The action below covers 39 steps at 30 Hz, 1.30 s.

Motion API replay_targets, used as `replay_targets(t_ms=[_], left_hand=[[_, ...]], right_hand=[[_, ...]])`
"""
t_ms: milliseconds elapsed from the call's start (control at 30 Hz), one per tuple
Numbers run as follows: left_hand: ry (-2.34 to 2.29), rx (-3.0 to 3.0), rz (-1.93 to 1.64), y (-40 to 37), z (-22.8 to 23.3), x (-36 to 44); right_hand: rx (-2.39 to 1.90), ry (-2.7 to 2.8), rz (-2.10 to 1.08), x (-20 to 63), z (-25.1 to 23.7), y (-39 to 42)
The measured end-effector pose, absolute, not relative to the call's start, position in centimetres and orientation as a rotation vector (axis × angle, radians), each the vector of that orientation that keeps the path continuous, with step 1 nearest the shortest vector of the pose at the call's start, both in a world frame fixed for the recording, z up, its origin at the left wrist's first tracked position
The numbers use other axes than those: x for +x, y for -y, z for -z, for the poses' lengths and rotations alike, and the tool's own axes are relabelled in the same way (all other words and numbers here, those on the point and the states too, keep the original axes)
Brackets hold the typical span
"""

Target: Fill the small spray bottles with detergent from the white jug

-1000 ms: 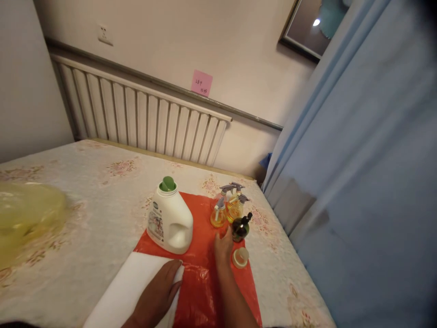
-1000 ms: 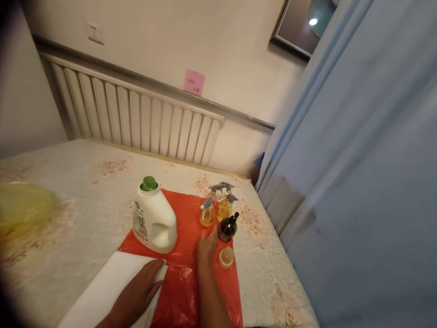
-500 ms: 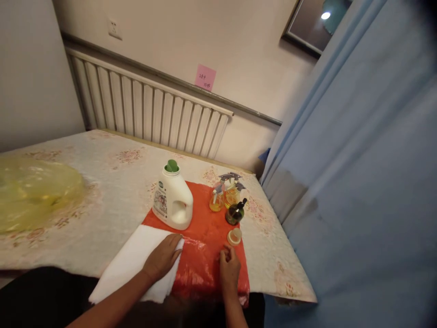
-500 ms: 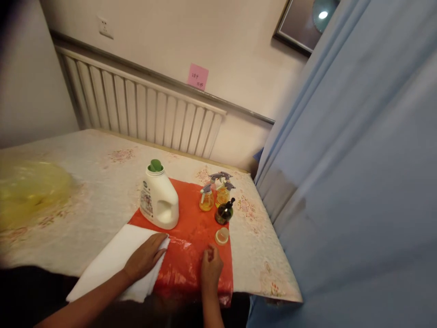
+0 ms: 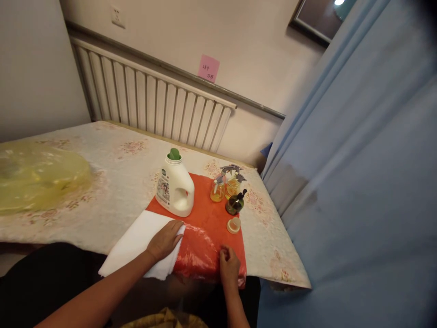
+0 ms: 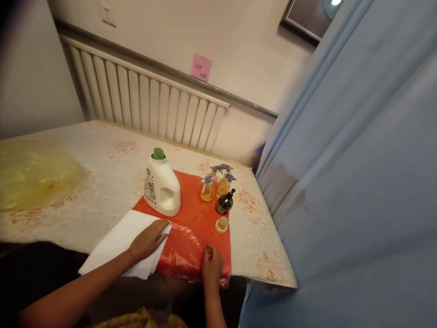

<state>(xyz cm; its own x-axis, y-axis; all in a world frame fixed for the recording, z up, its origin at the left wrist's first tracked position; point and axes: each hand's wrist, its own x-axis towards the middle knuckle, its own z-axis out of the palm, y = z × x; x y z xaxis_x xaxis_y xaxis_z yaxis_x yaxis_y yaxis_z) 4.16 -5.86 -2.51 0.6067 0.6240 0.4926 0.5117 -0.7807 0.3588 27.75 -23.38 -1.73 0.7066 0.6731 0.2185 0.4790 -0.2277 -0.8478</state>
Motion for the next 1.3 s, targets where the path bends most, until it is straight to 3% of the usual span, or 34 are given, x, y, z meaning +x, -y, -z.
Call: replay_targets(t_ms=[1300], left_hand=[[-0.962, 2.59, -0.846, 5.1, 3.2, 4.2]], right_hand=[[-1.884, 0.944, -0.232, 27.8, 3.2, 23.2]])
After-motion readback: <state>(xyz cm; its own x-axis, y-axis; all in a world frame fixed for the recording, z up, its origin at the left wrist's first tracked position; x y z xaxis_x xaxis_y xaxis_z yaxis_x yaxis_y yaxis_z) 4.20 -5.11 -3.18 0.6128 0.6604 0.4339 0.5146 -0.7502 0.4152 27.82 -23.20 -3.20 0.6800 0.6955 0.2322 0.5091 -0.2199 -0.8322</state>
